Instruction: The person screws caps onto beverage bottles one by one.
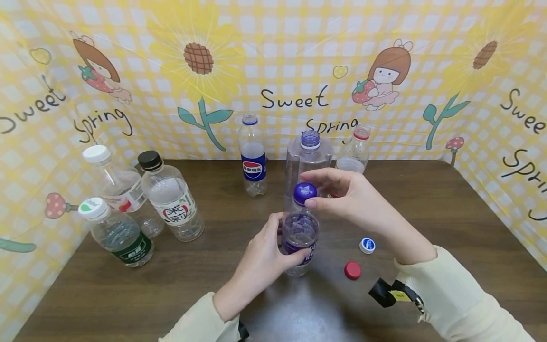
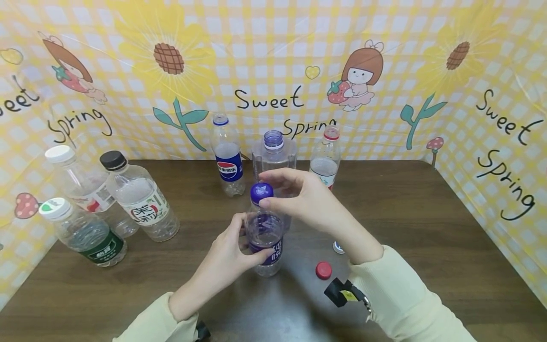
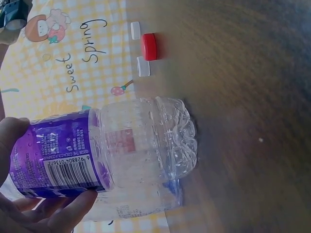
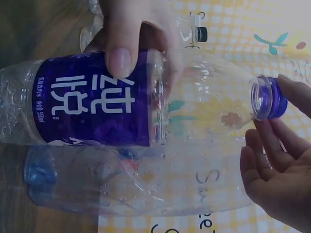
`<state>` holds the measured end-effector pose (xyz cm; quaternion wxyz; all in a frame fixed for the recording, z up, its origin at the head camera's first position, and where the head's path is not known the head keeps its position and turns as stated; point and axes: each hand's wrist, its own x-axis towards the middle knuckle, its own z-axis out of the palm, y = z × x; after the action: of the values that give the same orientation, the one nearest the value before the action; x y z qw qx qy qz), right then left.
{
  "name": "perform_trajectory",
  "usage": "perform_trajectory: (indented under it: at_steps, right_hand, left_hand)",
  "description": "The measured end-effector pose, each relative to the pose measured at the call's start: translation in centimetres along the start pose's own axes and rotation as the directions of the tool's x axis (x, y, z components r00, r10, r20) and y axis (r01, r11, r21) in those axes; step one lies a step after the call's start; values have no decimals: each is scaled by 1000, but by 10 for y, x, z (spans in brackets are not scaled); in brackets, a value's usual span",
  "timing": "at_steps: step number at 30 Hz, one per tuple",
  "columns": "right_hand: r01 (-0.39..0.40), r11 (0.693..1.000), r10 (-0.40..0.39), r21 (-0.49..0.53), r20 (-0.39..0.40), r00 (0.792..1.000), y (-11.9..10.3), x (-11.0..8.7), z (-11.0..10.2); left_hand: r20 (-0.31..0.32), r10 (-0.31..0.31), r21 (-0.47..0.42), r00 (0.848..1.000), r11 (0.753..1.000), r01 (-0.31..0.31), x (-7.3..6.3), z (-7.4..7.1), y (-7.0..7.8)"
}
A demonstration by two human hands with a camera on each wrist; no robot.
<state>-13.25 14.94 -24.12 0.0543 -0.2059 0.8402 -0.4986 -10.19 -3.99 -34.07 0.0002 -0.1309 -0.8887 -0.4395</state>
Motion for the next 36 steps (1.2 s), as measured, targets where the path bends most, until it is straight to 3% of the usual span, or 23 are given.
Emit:
perform_trajectory:
  at_steps: [10, 23, 36]
  right_hand:
    - [10, 1000, -9, -17, 36, 999, -1, 3, -4]
    - [76, 996, -79, -41, -76, 994, 4, 1, 7]
    - [32, 998, -41, -49, -185, 982, -4, -2, 17]
  left_hand:
    - [11, -8, -8, 1000, 1000, 8, 0, -1, 1]
    - [-41, 18, 23, 999, 1000, -17, -1, 1, 3]
    - [-112, -2, 31, 994, 1000, 6, -4, 5, 7]
